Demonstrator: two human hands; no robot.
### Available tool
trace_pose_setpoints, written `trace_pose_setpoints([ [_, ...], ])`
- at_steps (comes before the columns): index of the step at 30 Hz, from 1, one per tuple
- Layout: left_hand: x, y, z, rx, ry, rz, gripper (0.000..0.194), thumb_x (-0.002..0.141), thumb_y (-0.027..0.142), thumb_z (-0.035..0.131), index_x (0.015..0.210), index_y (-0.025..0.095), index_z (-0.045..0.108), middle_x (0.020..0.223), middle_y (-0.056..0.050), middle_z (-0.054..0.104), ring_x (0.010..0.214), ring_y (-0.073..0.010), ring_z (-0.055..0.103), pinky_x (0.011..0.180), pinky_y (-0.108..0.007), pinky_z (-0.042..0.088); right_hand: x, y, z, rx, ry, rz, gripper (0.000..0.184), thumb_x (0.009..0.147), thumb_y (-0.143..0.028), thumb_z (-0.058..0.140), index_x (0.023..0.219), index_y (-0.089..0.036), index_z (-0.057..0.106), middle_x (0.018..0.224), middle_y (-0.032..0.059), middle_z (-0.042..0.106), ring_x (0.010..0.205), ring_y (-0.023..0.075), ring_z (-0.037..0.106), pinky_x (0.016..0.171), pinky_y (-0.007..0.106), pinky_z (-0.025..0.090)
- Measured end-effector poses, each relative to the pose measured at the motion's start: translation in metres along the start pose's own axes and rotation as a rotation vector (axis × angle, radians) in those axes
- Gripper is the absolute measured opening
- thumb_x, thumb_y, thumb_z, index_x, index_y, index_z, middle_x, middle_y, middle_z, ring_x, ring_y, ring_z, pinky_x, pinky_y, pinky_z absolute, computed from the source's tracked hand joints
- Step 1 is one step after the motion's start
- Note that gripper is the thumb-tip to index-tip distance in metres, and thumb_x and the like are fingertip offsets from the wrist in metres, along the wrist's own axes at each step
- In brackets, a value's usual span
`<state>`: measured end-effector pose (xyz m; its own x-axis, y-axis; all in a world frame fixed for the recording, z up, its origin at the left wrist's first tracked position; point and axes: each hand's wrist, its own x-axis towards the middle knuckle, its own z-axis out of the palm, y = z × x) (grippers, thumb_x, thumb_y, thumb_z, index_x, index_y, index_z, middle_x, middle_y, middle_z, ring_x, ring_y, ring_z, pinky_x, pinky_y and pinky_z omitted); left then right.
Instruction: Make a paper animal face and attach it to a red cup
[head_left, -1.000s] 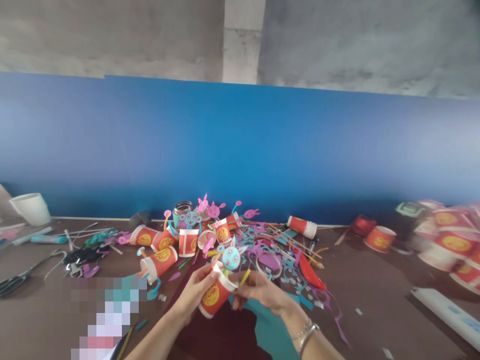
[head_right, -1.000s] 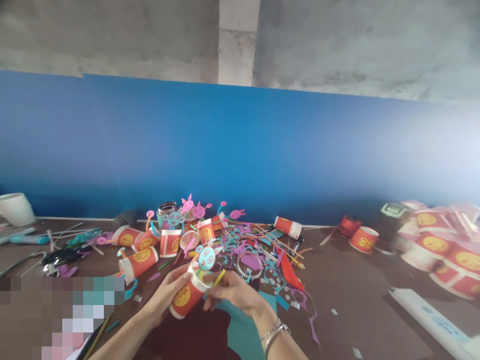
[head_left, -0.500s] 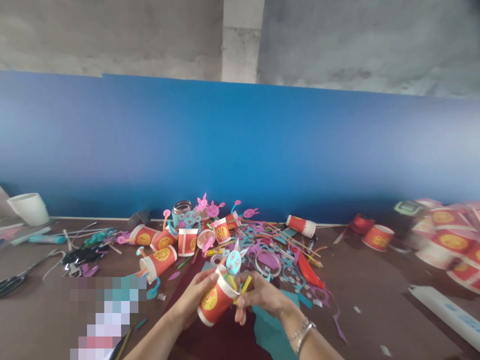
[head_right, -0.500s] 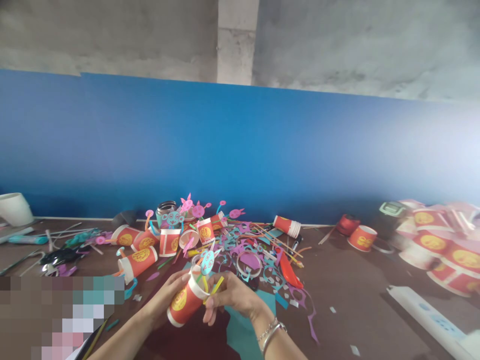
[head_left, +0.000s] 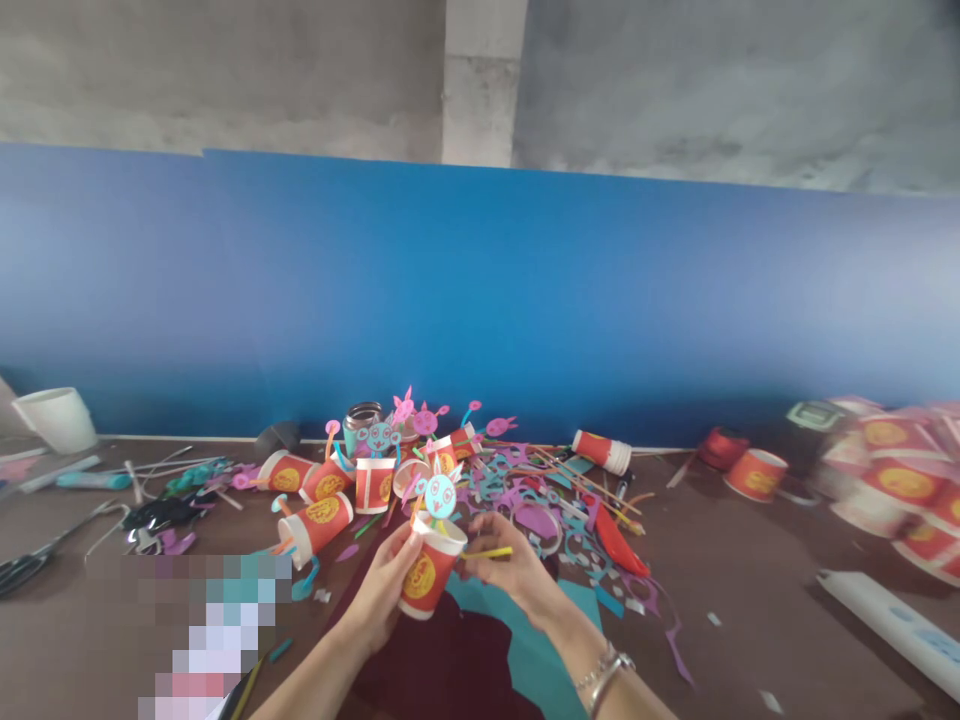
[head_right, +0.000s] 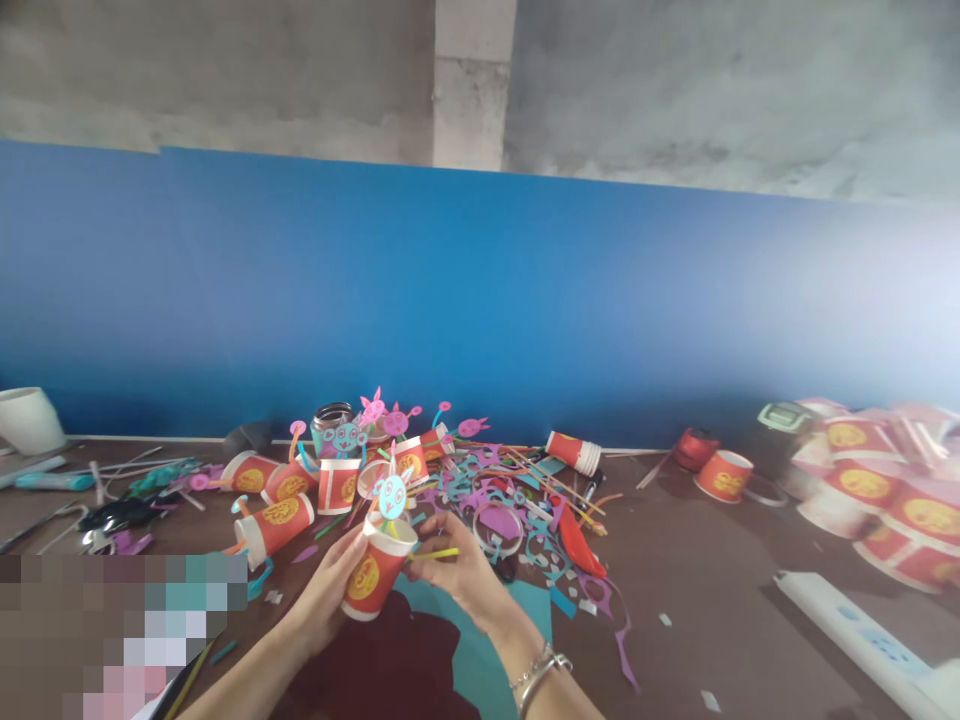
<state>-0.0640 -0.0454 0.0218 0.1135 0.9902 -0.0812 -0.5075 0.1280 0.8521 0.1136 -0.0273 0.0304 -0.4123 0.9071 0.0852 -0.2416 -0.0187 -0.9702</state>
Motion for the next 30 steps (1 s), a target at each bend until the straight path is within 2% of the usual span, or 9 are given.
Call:
trace_pose_setpoints([
  [4, 0.003, -0.008, -0.005, -0.001, 0.039, 0.016, 0.052, 0.067, 0.047, 0.071, 0.107, 0.015, 0.063, 0.09, -0.011, 0.073, 0.079, -0.0246, 0.069, 0.07, -0.031, 0.053, 0.0, 0.006, 0.008, -0.148, 0.117, -0.084, 0.029, 0.064, -0.037, 0.075, 0.076, -0.018, 0.056, 0.069, 0.002, 0.067, 0.067, 0.0177, 0.064, 0.064, 0.028, 0.047],
  [8, 0.001, -0.007, -0.006, -0.027, 0.061, -0.037, 0.041, 0.071, 0.047, 0.068, 0.094, 0.014, 0.066, 0.081, -0.009, 0.073, 0.069, -0.0201, 0.069, 0.061, -0.025, 0.052, -0.003, 0.0, 0.011, -0.377, 0.184, -0.163, 0.018, 0.072, -0.033, 0.069, 0.075, -0.016, 0.067, 0.073, 0.0053, 0.068, 0.072, 0.0194, 0.062, 0.067, 0.03, 0.047],
  [13, -0.001, -0.001, -0.001, -0.031, 0.054, -0.035, 0.033, 0.071, 0.04, 0.07, 0.091, 0.014, 0.067, 0.078, -0.007, 0.073, 0.064, -0.0166, 0.068, 0.058, -0.021, 0.05, -0.006, -0.01, 0.006, -0.376, 0.051, -0.142, 0.017, 0.077, -0.032, 0.064, 0.078, -0.016, 0.068, 0.07, 0.0041, 0.066, 0.07, 0.0179, 0.06, 0.069, 0.029, 0.046],
  [19, 0.001, 0.0, -0.002, -0.017, 0.006, -0.082, 0.038, 0.073, 0.041, 0.068, 0.097, 0.012, 0.066, 0.083, -0.01, 0.073, 0.071, -0.0196, 0.069, 0.063, -0.025, 0.052, -0.003, -0.005, 0.001, -0.228, -0.011, -0.08, 0.023, 0.073, -0.037, 0.069, 0.077, -0.016, 0.062, 0.07, 0.002, 0.065, 0.07, 0.0155, 0.06, 0.066, 0.026, 0.045],
  [22, 0.001, 0.003, -0.004, -0.014, -0.071, -0.072, 0.043, 0.07, 0.04, 0.071, 0.101, 0.012, 0.065, 0.087, -0.011, 0.073, 0.074, -0.0212, 0.069, 0.068, -0.026, 0.051, 0.0, 0.001, -0.001, -0.064, -0.019, -0.042, 0.031, 0.064, -0.036, 0.077, 0.079, -0.016, 0.058, 0.066, -0.0003, 0.064, 0.063, 0.0132, 0.06, 0.062, 0.025, 0.045],
  [24, 0.0, 0.005, -0.005, -0.004, -0.143, -0.061, 0.049, 0.067, 0.04, 0.073, 0.105, 0.011, 0.064, 0.09, -0.013, 0.072, 0.076, -0.0223, 0.068, 0.069, -0.027, 0.05, 0.0, 0.002, -0.003, 0.022, -0.07, 0.018, 0.04, 0.06, -0.034, 0.08, 0.087, -0.015, 0.058, 0.063, -0.0007, 0.064, 0.056, 0.0121, 0.06, 0.057, 0.024, 0.045],
  [27, -0.001, 0.006, -0.005, 0.023, -0.228, -0.077, 0.055, 0.065, 0.042, 0.075, 0.107, 0.009, 0.064, 0.089, -0.014, 0.072, 0.075, -0.0227, 0.068, 0.068, -0.028, 0.049, -0.001, 0.001, -0.005, 0.04, -0.191, 0.114, 0.045, 0.061, -0.031, 0.079, 0.096, -0.01, 0.061, 0.06, 0.0013, 0.065, 0.05, 0.0121, 0.06, 0.052, 0.024, 0.046],
  [30, -0.004, 0.008, -0.004, 0.029, -0.307, -0.101, 0.053, 0.065, 0.042, 0.075, 0.105, 0.009, 0.065, 0.086, -0.013, 0.072, 0.073, -0.0211, 0.067, 0.067, -0.027, 0.047, -0.005, -0.003, -0.007, 0.037, -0.318, 0.184, 0.038, 0.065, -0.025, 0.076, 0.096, -0.008, 0.063, 0.06, 0.0039, 0.066, 0.053, 0.014, 0.063, 0.051, 0.024, 0.048],
])
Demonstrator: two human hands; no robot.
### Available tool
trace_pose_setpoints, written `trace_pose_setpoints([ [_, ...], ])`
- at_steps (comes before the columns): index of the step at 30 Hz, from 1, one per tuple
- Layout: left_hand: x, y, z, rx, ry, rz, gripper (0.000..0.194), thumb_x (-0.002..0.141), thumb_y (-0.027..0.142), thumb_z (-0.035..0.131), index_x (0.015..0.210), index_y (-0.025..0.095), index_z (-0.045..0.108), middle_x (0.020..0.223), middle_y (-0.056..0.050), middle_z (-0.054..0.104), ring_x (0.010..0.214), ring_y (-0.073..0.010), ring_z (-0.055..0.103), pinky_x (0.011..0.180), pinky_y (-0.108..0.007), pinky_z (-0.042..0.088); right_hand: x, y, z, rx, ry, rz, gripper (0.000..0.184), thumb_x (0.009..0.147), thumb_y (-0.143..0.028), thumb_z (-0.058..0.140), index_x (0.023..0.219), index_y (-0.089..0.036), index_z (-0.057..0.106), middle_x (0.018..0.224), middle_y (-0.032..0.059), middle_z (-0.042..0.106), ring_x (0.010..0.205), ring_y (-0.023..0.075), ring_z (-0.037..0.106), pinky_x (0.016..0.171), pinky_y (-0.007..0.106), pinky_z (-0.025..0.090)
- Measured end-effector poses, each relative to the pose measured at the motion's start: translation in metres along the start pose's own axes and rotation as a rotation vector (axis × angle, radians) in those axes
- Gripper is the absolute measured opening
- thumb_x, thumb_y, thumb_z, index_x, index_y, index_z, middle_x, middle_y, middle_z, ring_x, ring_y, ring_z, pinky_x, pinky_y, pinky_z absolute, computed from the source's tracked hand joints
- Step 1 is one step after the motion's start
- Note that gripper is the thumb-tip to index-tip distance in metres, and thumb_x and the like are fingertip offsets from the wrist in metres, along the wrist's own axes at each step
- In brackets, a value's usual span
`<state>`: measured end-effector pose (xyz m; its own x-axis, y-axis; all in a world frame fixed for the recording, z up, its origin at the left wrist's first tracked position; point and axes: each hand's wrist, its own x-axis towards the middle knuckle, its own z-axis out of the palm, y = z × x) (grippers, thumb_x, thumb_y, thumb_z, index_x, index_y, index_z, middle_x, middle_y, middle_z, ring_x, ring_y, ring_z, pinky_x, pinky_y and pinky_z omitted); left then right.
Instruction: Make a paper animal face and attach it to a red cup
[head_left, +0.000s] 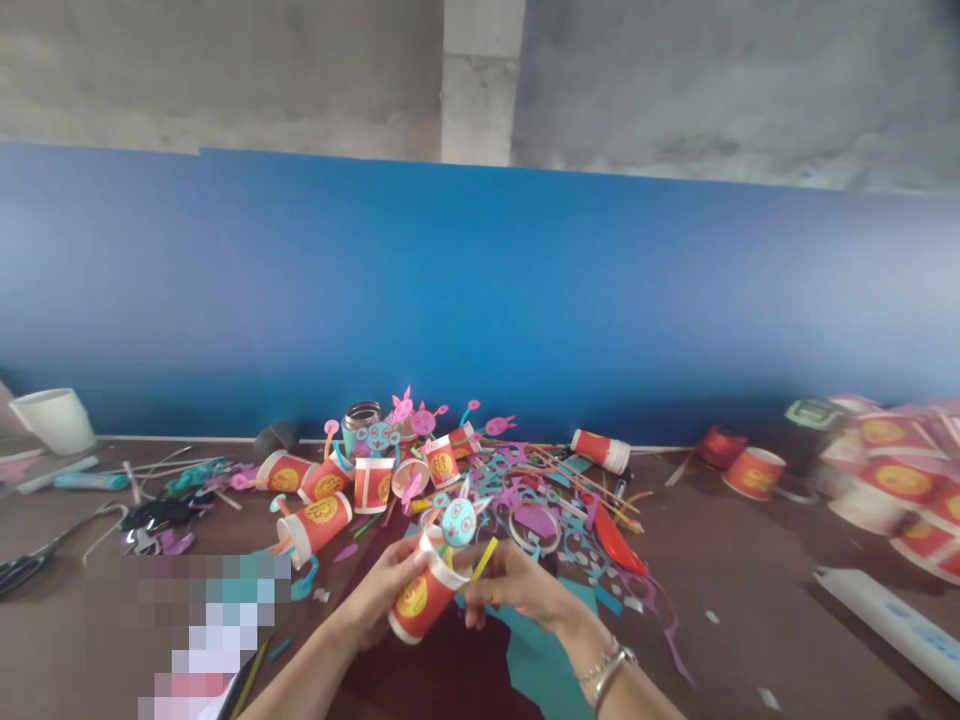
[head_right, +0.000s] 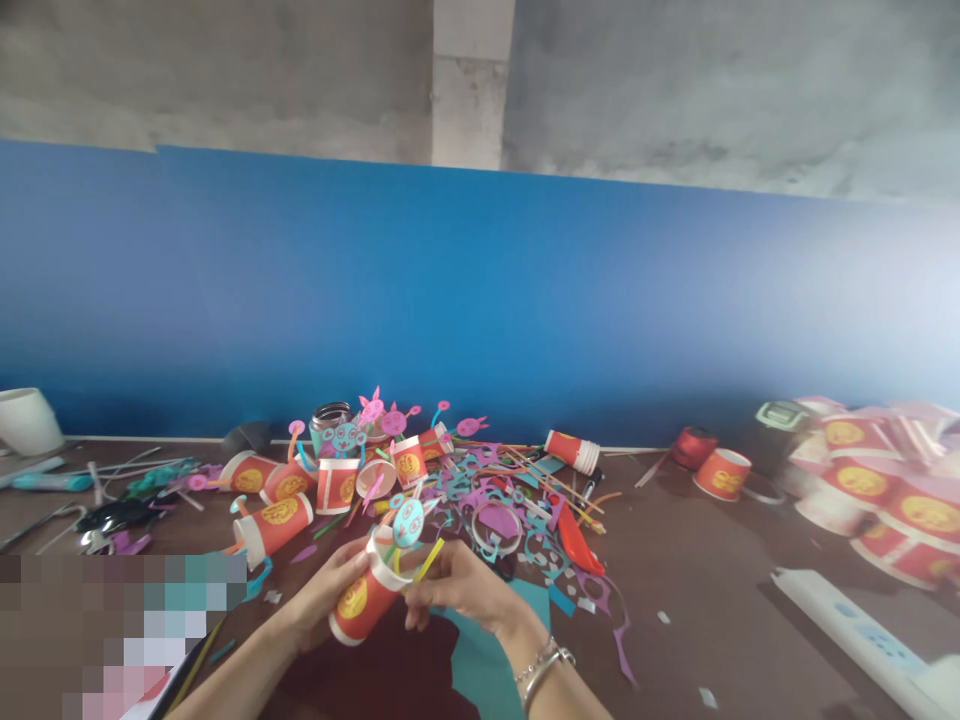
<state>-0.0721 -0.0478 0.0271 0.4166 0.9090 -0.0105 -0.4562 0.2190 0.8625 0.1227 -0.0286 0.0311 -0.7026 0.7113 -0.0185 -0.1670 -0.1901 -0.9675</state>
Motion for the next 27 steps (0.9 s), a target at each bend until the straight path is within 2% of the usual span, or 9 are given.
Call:
trace_pose_setpoints([
  [4, -0.003, 0.002, 0.003, -0.021, -0.084, -0.053, 0.049, 0.066, 0.042, 0.074, 0.103, 0.01, 0.066, 0.085, -0.012, 0.071, 0.072, -0.0203, 0.066, 0.068, -0.027, 0.047, -0.005, -0.003, 0.0, 0.012, -0.105, 0.093, 0.027, 0.07, -0.02, 0.072, 0.091, -0.008, 0.061, 0.063, 0.0052, 0.069, 0.049, 0.0125, 0.063, 0.047, 0.02, 0.045],
  [8, -0.003, 0.002, 0.004, -0.017, -0.119, -0.051, 0.047, 0.067, 0.043, 0.072, 0.101, 0.011, 0.067, 0.087, -0.011, 0.071, 0.077, -0.0224, 0.066, 0.07, -0.027, 0.046, -0.006, -0.004, 0.004, 0.049, -0.145, 0.12, 0.024, 0.07, -0.02, 0.07, 0.087, -0.011, 0.055, 0.061, 0.0044, 0.07, 0.042, 0.0104, 0.061, 0.037, 0.013, 0.033],
  [12, -0.001, -0.001, 0.003, -0.021, -0.127, -0.001, 0.047, 0.069, 0.043, 0.071, 0.102, 0.011, 0.066, 0.089, -0.013, 0.07, 0.083, -0.0246, 0.065, 0.07, -0.028, 0.045, -0.002, -0.001, 0.007, 0.101, -0.106, 0.082, 0.028, 0.068, -0.019, 0.072, 0.083, -0.013, 0.05, 0.057, 0.0034, 0.07, 0.037, 0.0101, 0.059, 0.032, 0.012, 0.025],
  [17, -0.002, -0.004, 0.003, -0.039, -0.146, 0.019, 0.049, 0.069, 0.045, 0.07, 0.102, 0.009, 0.065, 0.087, -0.013, 0.07, 0.084, -0.0253, 0.065, 0.07, -0.028, 0.045, 0.001, 0.005, 0.008, 0.165, -0.006, 0.024, 0.029, 0.064, -0.02, 0.075, 0.074, -0.013, 0.048, 0.052, 0.0029, 0.068, 0.037, 0.011, 0.06, 0.031, 0.012, 0.024],
  [23, -0.005, 0.0, 0.013, -0.067, -0.177, -0.013, 0.049, 0.068, 0.044, 0.071, 0.102, 0.009, 0.065, 0.084, -0.013, 0.07, 0.08, -0.0246, 0.066, 0.073, -0.031, 0.045, -0.001, 0.005, 0.004, 0.123, -0.062, 0.04, 0.021, 0.066, -0.019, 0.073, 0.066, -0.011, 0.053, 0.055, 0.0039, 0.07, 0.034, 0.0091, 0.058, 0.028, 0.012, 0.025],
  [27, -0.005, -0.002, 0.013, -0.072, -0.158, -0.01, 0.048, 0.067, 0.044, 0.072, 0.099, 0.008, 0.066, 0.084, -0.013, 0.07, 0.076, -0.0225, 0.065, 0.071, -0.029, 0.046, -0.002, 0.005, 0.004, 0.119, -0.067, -0.009, 0.021, 0.069, -0.021, 0.072, 0.066, -0.011, 0.054, 0.053, 0.0036, 0.069, 0.033, 0.0093, 0.057, 0.026, 0.012, 0.025],
])
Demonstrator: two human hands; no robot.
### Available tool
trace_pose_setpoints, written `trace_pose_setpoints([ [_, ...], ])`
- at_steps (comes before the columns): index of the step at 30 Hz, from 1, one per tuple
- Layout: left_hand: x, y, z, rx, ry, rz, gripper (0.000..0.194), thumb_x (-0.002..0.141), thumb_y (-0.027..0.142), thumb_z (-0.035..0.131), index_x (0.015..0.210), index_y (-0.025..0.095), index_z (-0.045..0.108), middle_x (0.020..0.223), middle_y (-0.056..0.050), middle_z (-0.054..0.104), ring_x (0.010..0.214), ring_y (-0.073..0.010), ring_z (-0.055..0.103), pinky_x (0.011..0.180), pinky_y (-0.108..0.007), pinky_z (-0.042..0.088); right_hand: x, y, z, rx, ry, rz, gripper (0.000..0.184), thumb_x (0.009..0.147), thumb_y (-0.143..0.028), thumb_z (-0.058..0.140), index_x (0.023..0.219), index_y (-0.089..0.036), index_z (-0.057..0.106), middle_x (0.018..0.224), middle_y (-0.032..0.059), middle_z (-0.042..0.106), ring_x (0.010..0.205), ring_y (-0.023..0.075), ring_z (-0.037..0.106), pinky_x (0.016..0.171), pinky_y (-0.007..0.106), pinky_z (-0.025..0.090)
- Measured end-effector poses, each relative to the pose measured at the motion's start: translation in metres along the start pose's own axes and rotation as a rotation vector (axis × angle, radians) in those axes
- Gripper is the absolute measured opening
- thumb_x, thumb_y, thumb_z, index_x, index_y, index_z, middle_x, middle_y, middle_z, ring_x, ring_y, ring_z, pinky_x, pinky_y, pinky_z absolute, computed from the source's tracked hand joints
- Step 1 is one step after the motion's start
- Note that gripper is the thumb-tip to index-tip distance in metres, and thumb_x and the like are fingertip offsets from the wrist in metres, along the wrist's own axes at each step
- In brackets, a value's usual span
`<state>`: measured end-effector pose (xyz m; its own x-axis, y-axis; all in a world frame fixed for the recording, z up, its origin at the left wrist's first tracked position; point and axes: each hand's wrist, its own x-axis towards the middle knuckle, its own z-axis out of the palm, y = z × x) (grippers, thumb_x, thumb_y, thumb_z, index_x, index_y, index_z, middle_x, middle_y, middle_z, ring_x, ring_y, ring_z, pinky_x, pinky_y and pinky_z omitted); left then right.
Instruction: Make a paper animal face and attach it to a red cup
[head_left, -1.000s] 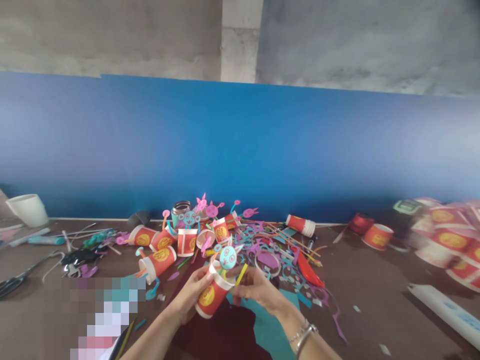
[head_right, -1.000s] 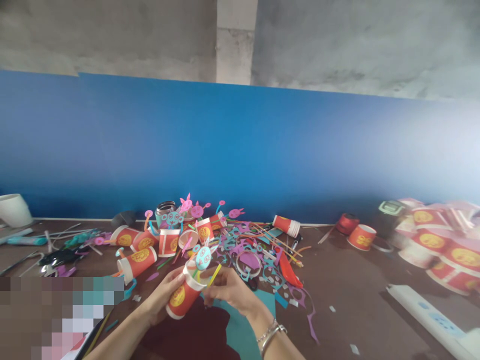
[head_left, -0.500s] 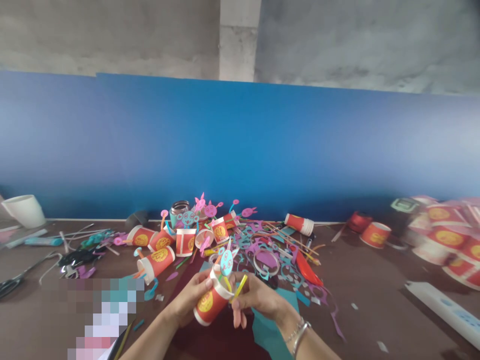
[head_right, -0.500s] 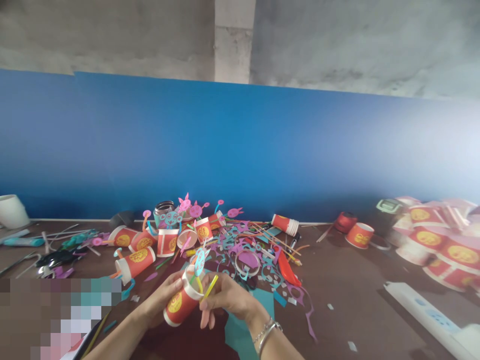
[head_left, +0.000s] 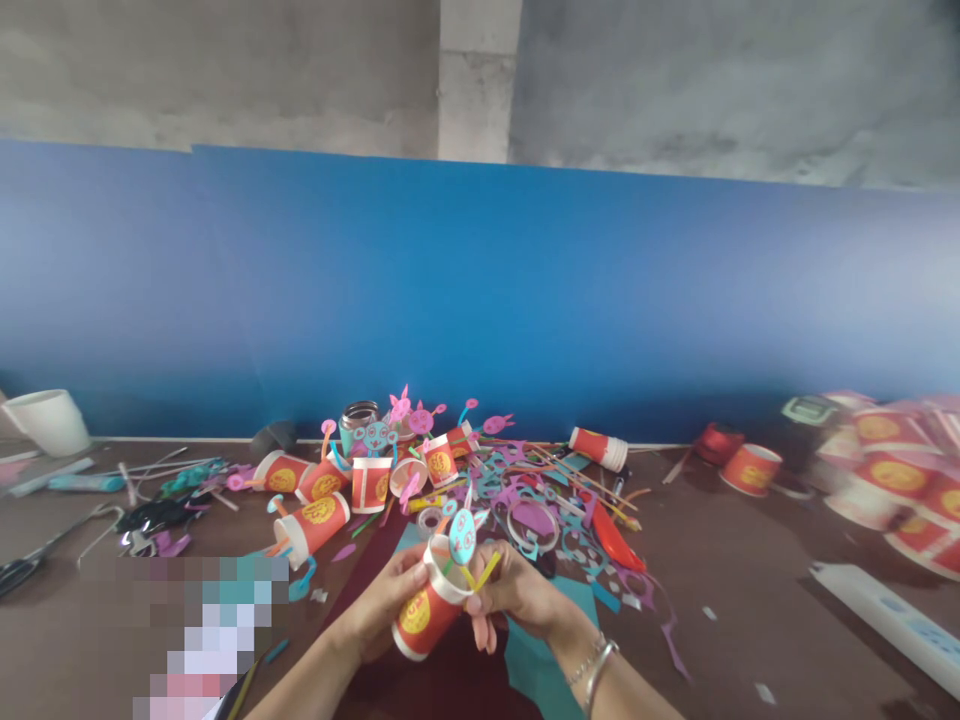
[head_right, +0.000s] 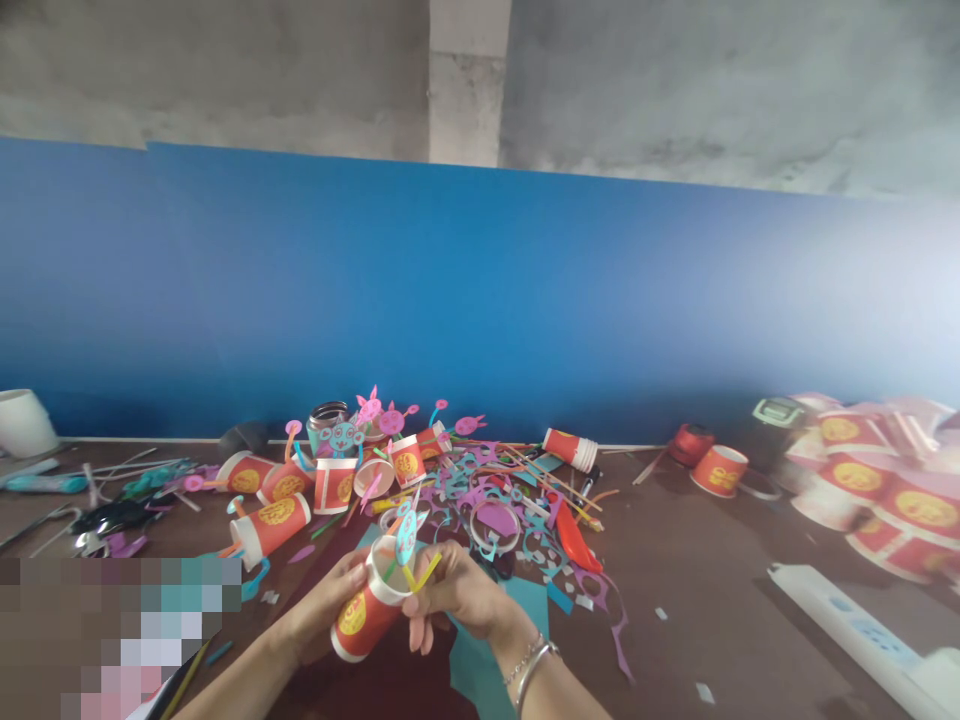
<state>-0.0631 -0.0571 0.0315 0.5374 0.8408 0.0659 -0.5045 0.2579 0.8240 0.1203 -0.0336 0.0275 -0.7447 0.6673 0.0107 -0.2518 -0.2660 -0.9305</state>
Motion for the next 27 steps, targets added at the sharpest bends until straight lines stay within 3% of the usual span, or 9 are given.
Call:
trace_pose_setpoints([
  [7, 0.002, -0.009, -0.015, -0.016, 0.128, 0.025, 0.04, 0.073, 0.044, 0.066, 0.095, 0.011, 0.066, 0.082, -0.011, 0.069, 0.074, -0.0211, 0.064, 0.068, -0.028, 0.046, 0.005, 0.001, 0.001, -0.049, 0.142, -0.053, 0.025, 0.069, -0.028, 0.074, 0.075, -0.011, 0.056, 0.051, 0.0035, 0.067, 0.037, 0.0124, 0.061, 0.029, 0.012, 0.031],
  [11, 0.002, -0.008, -0.013, -0.015, 0.148, 0.027, 0.039, 0.074, 0.045, 0.065, 0.094, 0.011, 0.066, 0.08, -0.011, 0.07, 0.072, -0.022, 0.064, 0.068, -0.03, 0.046, 0.006, 0.001, -0.003, -0.114, 0.133, -0.041, 0.031, 0.07, -0.034, 0.073, 0.08, -0.008, 0.059, 0.057, 0.0073, 0.069, 0.042, 0.013, 0.062, 0.032, 0.013, 0.032],
  [20, 0.002, -0.012, -0.015, -0.069, 0.333, -0.021, 0.037, 0.07, 0.047, 0.068, 0.088, 0.015, 0.067, 0.084, -0.008, 0.071, 0.078, -0.0229, 0.064, 0.072, -0.03, 0.045, 0.006, 0.004, 0.011, -0.289, 0.194, -0.091, 0.041, 0.08, -0.052, 0.057, 0.084, -0.011, 0.053, 0.046, 0.003, 0.063, 0.033, 0.0108, 0.055, 0.03, 0.014, 0.027],
  [27, 0.002, -0.014, -0.017, -0.069, 0.318, -0.041, 0.042, 0.069, 0.052, 0.066, 0.086, 0.014, 0.068, 0.082, -0.008, 0.072, 0.076, -0.023, 0.064, 0.069, -0.029, 0.044, 0.009, 0.01, 0.016, -0.295, 0.248, -0.125, 0.041, 0.081, -0.051, 0.055, 0.089, -0.011, 0.055, 0.038, -0.0034, 0.055, 0.027, 0.0076, 0.044, 0.03, 0.016, 0.028],
])
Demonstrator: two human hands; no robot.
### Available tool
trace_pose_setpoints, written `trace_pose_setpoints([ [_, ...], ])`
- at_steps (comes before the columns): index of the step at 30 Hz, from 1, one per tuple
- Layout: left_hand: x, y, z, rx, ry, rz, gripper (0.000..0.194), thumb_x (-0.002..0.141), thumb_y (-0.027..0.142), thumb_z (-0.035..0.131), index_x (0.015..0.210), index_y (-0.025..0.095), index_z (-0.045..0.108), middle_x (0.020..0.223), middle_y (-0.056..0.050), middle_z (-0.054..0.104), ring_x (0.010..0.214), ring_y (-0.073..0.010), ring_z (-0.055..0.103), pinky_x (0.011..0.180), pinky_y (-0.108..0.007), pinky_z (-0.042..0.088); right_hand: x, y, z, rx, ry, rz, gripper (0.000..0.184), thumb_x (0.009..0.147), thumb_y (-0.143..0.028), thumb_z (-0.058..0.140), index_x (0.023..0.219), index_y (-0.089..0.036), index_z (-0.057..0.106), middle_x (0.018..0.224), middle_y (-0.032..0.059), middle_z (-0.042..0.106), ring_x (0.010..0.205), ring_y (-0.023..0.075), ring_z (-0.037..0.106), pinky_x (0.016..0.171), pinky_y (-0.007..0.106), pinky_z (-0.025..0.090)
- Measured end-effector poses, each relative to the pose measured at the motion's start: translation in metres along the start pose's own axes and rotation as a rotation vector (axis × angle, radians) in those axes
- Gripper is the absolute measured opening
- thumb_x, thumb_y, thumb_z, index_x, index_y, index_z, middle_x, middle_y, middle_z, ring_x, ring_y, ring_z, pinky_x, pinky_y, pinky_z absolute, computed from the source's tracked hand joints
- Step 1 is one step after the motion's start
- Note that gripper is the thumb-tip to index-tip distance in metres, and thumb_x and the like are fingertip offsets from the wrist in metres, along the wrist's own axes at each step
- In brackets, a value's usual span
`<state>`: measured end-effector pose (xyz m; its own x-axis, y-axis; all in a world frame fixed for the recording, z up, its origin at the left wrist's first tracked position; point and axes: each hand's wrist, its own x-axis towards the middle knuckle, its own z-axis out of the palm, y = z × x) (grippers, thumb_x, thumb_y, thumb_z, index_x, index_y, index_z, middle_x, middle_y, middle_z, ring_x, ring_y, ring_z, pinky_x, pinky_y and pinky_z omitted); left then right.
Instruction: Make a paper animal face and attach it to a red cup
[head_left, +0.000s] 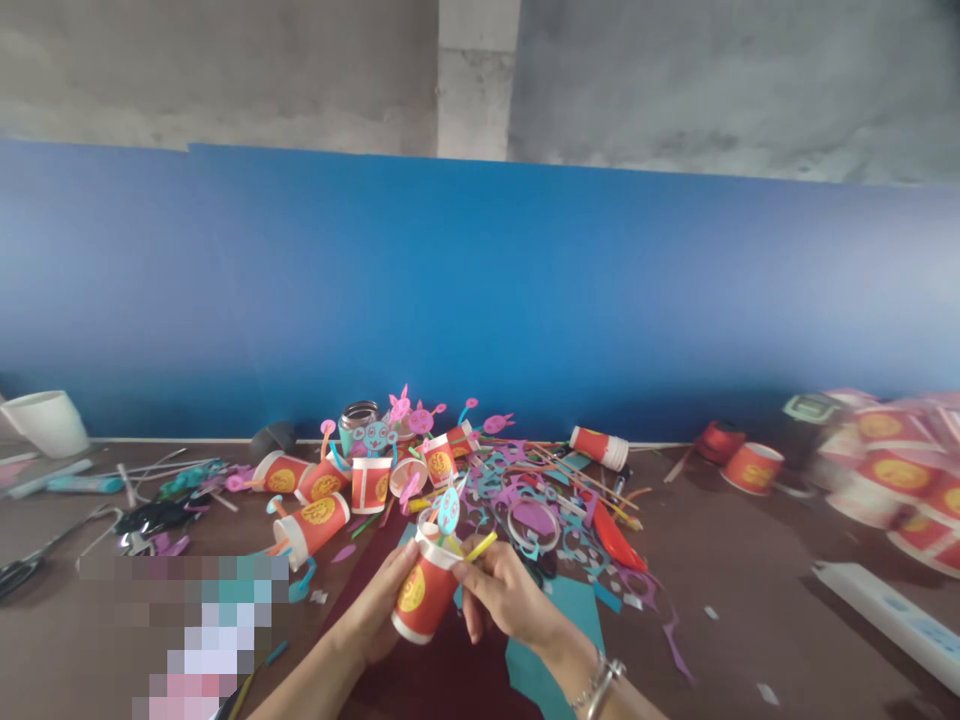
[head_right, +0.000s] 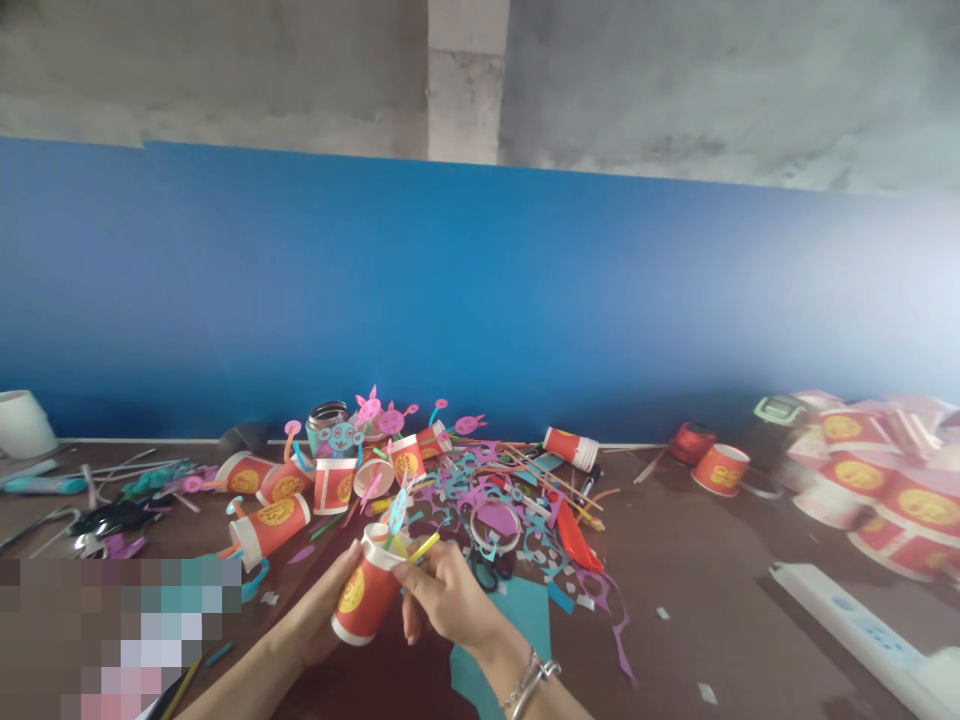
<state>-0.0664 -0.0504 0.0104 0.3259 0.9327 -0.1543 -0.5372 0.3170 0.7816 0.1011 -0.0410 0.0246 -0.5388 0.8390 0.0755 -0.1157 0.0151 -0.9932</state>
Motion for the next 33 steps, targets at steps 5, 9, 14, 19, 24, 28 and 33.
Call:
trace_pose_setpoints([
  [5, -0.002, 0.003, 0.004, 0.007, -0.023, 0.007, 0.043, 0.07, 0.052, 0.066, 0.088, 0.014, 0.067, 0.081, -0.009, 0.071, 0.073, -0.0221, 0.064, 0.067, -0.029, 0.045, 0.001, -0.005, -0.003, 0.052, -0.004, 0.042, 0.041, 0.074, -0.05, 0.064, 0.085, -0.01, 0.058, 0.039, -0.0025, 0.056, 0.029, 0.0091, 0.048, 0.031, 0.016, 0.032],
  [9, -0.003, 0.005, 0.006, 0.041, -0.053, 0.055, 0.041, 0.072, 0.05, 0.065, 0.09, 0.013, 0.067, 0.084, -0.01, 0.071, 0.075, -0.0223, 0.064, 0.069, -0.029, 0.045, -0.001, -0.01, -0.012, 0.149, -0.092, 0.078, 0.039, 0.07, -0.041, 0.071, 0.089, -0.009, 0.06, 0.051, 0.004, 0.066, 0.036, 0.0117, 0.057, 0.034, 0.015, 0.034],
  [14, -0.002, 0.006, 0.008, 0.06, -0.037, 0.118, 0.042, 0.069, 0.044, 0.07, 0.098, 0.015, 0.065, 0.092, -0.009, 0.071, 0.082, -0.023, 0.065, 0.073, -0.03, 0.046, -0.004, -0.015, -0.022, 0.185, -0.086, 0.07, 0.055, 0.071, -0.038, 0.072, 0.114, -0.008, 0.054, 0.056, 0.0061, 0.069, 0.04, 0.0136, 0.06, 0.035, 0.016, 0.033],
  [19, -0.002, 0.007, 0.015, 0.062, -0.035, 0.183, 0.054, 0.064, 0.039, 0.075, 0.109, 0.014, 0.06, 0.101, -0.014, 0.068, 0.093, -0.0296, 0.063, 0.08, -0.037, 0.046, 0.001, -0.015, -0.027, 0.247, 0.052, 0.01, 0.059, 0.066, -0.04, 0.074, 0.113, -0.011, 0.052, 0.055, 0.0019, 0.067, 0.042, 0.012, 0.058, 0.038, 0.017, 0.032],
  [24, -0.004, 0.005, 0.02, 0.095, 0.068, 0.257, 0.062, 0.058, 0.032, 0.08, 0.115, 0.019, 0.057, 0.113, -0.013, 0.065, 0.104, -0.0309, 0.058, 0.088, -0.039, 0.044, 0.008, -0.008, -0.027, 0.225, 0.234, 0.0, 0.037, 0.068, -0.041, 0.073, 0.088, -0.013, 0.06, 0.057, 0.0002, 0.063, 0.047, 0.0097, 0.055, 0.041, 0.017, 0.031],
  [28, -0.005, 0.005, 0.02, 0.072, 0.083, 0.272, 0.063, 0.058, 0.038, 0.079, 0.115, 0.019, 0.058, 0.11, -0.013, 0.066, 0.103, -0.0306, 0.059, 0.087, -0.039, 0.045, 0.011, 0.0, -0.028, 0.128, 0.336, -0.009, 0.037, 0.072, -0.048, 0.067, 0.082, -0.012, 0.064, 0.055, 0.0, 0.059, 0.045, 0.0085, 0.05, 0.042, 0.019, 0.031],
  [33, -0.002, 0.009, 0.015, 0.094, 0.221, 0.252, 0.039, 0.069, 0.041, 0.07, 0.099, 0.016, 0.066, 0.092, -0.009, 0.072, 0.088, -0.0257, 0.065, 0.077, -0.034, 0.049, 0.012, 0.004, -0.03, -0.091, 0.332, -0.03, 0.044, 0.075, -0.056, 0.059, 0.083, -0.013, 0.068, 0.055, -0.0008, 0.052, 0.047, 0.0088, 0.042, 0.042, 0.02, 0.03],
])
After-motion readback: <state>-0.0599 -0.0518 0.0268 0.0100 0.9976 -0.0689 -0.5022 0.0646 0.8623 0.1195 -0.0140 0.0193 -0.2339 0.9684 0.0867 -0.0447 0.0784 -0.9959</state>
